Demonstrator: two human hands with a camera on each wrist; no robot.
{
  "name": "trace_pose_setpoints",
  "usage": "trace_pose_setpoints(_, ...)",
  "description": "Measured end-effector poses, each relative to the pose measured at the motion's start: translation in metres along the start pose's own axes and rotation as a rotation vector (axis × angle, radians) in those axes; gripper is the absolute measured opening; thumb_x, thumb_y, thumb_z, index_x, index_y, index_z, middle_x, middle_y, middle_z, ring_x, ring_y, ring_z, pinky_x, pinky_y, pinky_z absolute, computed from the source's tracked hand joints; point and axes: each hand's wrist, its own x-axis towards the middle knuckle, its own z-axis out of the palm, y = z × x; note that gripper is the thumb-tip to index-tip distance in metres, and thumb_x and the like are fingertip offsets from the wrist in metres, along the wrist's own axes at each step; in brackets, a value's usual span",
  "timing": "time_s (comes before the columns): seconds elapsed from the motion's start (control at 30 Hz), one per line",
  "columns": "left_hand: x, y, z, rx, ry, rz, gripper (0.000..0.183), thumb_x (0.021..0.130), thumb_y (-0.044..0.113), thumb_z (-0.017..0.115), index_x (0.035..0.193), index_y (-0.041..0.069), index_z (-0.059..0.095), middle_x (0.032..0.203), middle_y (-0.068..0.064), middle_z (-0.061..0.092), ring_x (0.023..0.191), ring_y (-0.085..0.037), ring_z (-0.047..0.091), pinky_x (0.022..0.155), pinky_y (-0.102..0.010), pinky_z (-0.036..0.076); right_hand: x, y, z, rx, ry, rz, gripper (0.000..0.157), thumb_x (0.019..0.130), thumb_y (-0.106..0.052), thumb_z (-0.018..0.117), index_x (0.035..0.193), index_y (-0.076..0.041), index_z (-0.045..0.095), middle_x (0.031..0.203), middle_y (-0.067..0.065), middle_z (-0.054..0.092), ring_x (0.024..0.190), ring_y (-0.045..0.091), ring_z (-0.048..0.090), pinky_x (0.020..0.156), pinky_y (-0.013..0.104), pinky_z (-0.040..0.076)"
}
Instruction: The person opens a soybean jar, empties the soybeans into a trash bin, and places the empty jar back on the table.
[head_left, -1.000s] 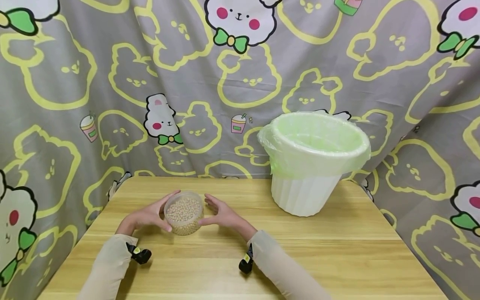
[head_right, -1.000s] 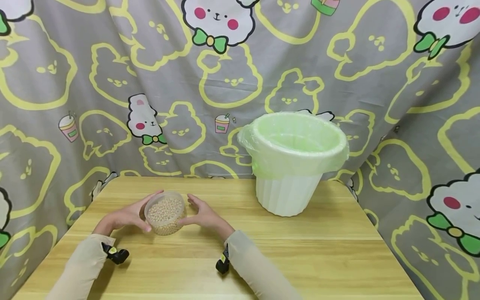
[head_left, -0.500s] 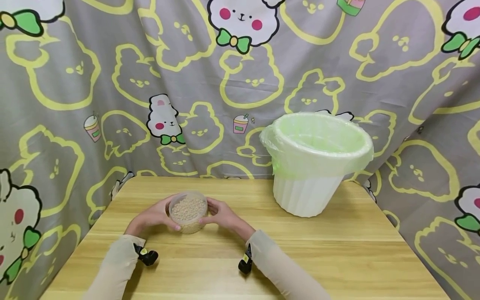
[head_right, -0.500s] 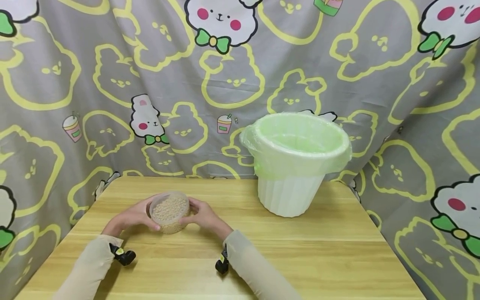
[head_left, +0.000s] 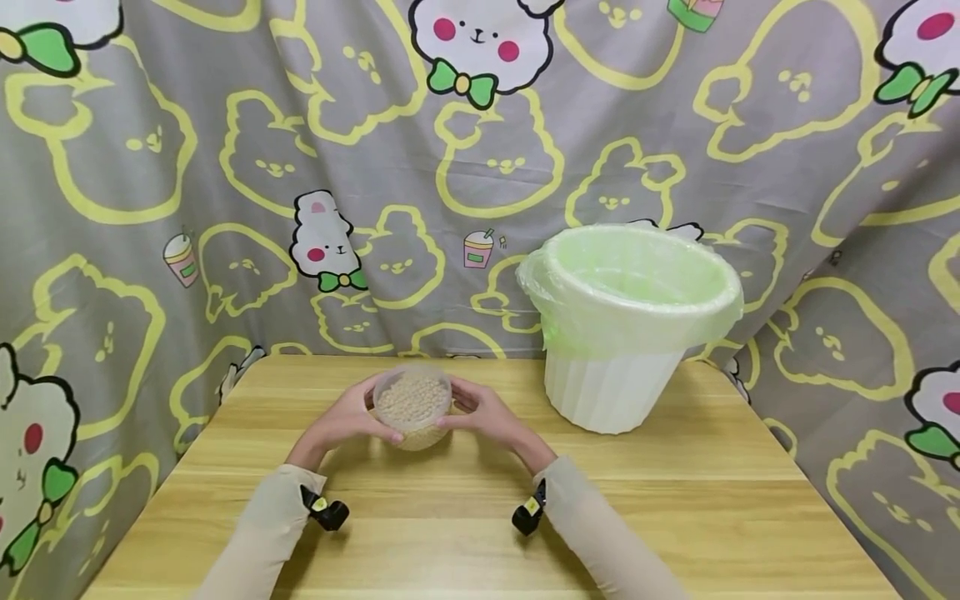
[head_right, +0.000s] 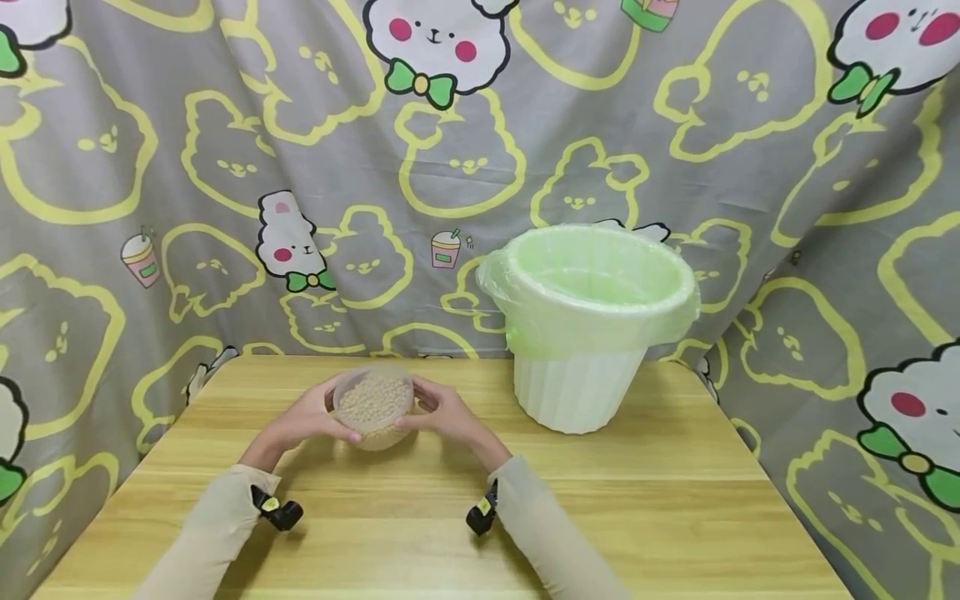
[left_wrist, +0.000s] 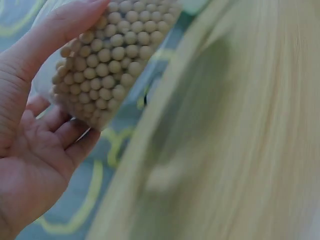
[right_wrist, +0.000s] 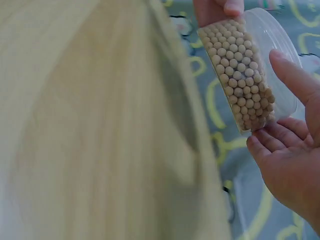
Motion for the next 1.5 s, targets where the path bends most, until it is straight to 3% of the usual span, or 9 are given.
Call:
trace_pose_setpoints(0.3, 0.017, 0.067, 0.038, -0.082, 0.058, 0.121, 0.101, 0.058, 0.013, 0.090, 0.143, 0.010, 0.036, 0.136, -0.012, 0.049, 0.122, -0.025, 0.049, 0.098, -0.032, 0.043, -0.031, -0.037, -0.041, 0.009, 0.039, -0.049, 0.073, 0.081, -0.012, 0.072, 0.145, -0.012, 0.036, 0.148, 0.007, 0.038, 0.135, 0.022, 0.038, 0.110, 0.033, 0.032)
trace_pose_setpoints(0.63, 0.038, 0.074, 0.071, -0.293, 0.050, 0.140, 0.102, 0.064, 0.004, 0.085, 0.146, 0.024, 0.028, 0.137, -0.010, 0.040, 0.121, -0.026, 0.044, 0.097, -0.036, 0.043, -0.057, -0.057, -0.056, 0.045, 0.138, 0.003, 0.073, 0.083, -0.018, 0.072, 0.145, -0.017, 0.035, 0.150, 0.006, 0.036, 0.136, 0.020, 0.036, 0.107, 0.026, 0.034)
trace_pose_setpoints(0.87, 0.031, 0.104, 0.083, -0.221, 0.099, 0.165, 0.110, 0.055, 0.008, 0.091, 0.145, 0.014, 0.027, 0.137, -0.012, 0.040, 0.121, -0.025, 0.045, 0.099, -0.040, 0.040, -0.068, -0.066, -0.056, 0.021, 0.129, -0.017, 0.074, 0.082, -0.013, 0.072, 0.146, -0.015, 0.034, 0.149, 0.008, 0.036, 0.136, 0.022, 0.036, 0.107, 0.029, 0.034)
trace_pose_setpoints(1.0, 0.028, 0.115, 0.087, -0.093, 0.201, 0.212, 0.110, 0.052, 0.015, 0.093, 0.143, 0.009, 0.032, 0.132, -0.014, 0.048, 0.117, -0.027, 0.050, 0.096, -0.045, 0.044, -0.069, -0.083, -0.053, -0.176, 0.121, -0.004, 0.098, 0.072, -0.016, 0.081, 0.149, -0.026, 0.021, 0.153, 0.002, 0.028, 0.138, 0.022, 0.033, 0.110, 0.039, 0.031)
trace_pose_setpoints(1.13, 0.035, 0.108, 0.096, 0.072, 0.326, 0.214, 0.115, 0.045, 0.027, 0.095, 0.142, 0.016, 0.034, 0.131, -0.007, 0.051, 0.116, -0.022, 0.052, 0.094, -0.043, 0.046, -0.062, -0.103, -0.036, -0.478, 0.215, 0.001, 0.118, 0.061, -0.038, 0.087, 0.149, -0.036, 0.009, 0.156, 0.000, 0.014, 0.141, 0.023, 0.021, 0.111, 0.053, 0.025)
trace_pose_setpoints(1.23, 0.042, 0.101, 0.103, 0.166, 0.383, 0.192, 0.115, 0.043, 0.036, 0.094, 0.141, 0.022, 0.034, 0.128, -0.001, 0.052, 0.113, -0.019, 0.053, 0.091, -0.040, 0.048, -0.052, -0.112, -0.020, -0.647, 0.308, 0.015, 0.115, 0.062, -0.060, 0.078, 0.150, -0.032, 0.010, 0.157, 0.003, 0.012, 0.142, 0.026, 0.015, 0.106, 0.059, 0.028)
trace_pose_setpoints(1.33, 0.045, 0.099, 0.107, 0.207, 0.407, 0.183, 0.115, 0.043, 0.039, 0.092, 0.141, 0.023, 0.034, 0.126, -0.001, 0.053, 0.110, -0.020, 0.055, 0.088, -0.039, 0.050, -0.044, -0.114, -0.009, -0.787, 0.384, 0.027, 0.110, 0.065, -0.072, 0.067, 0.151, -0.023, 0.017, 0.156, 0.006, 0.016, 0.141, 0.028, 0.017, 0.103, 0.058, 0.033)
trace_pose_setpoints(1.5, 0.045, 0.096, 0.104, 0.184, 0.352, 0.151, 0.116, 0.045, 0.037, 0.092, 0.143, 0.024, 0.031, 0.128, -0.002, 0.052, 0.112, -0.020, 0.054, 0.089, -0.040, 0.050, -0.038, -0.107, -0.005, -0.923, 0.437, -0.029, 0.100, 0.069, -0.070, 0.064, 0.146, -0.015, 0.033, 0.149, 0.014, 0.029, 0.135, 0.029, 0.027, 0.098, 0.054, 0.040)
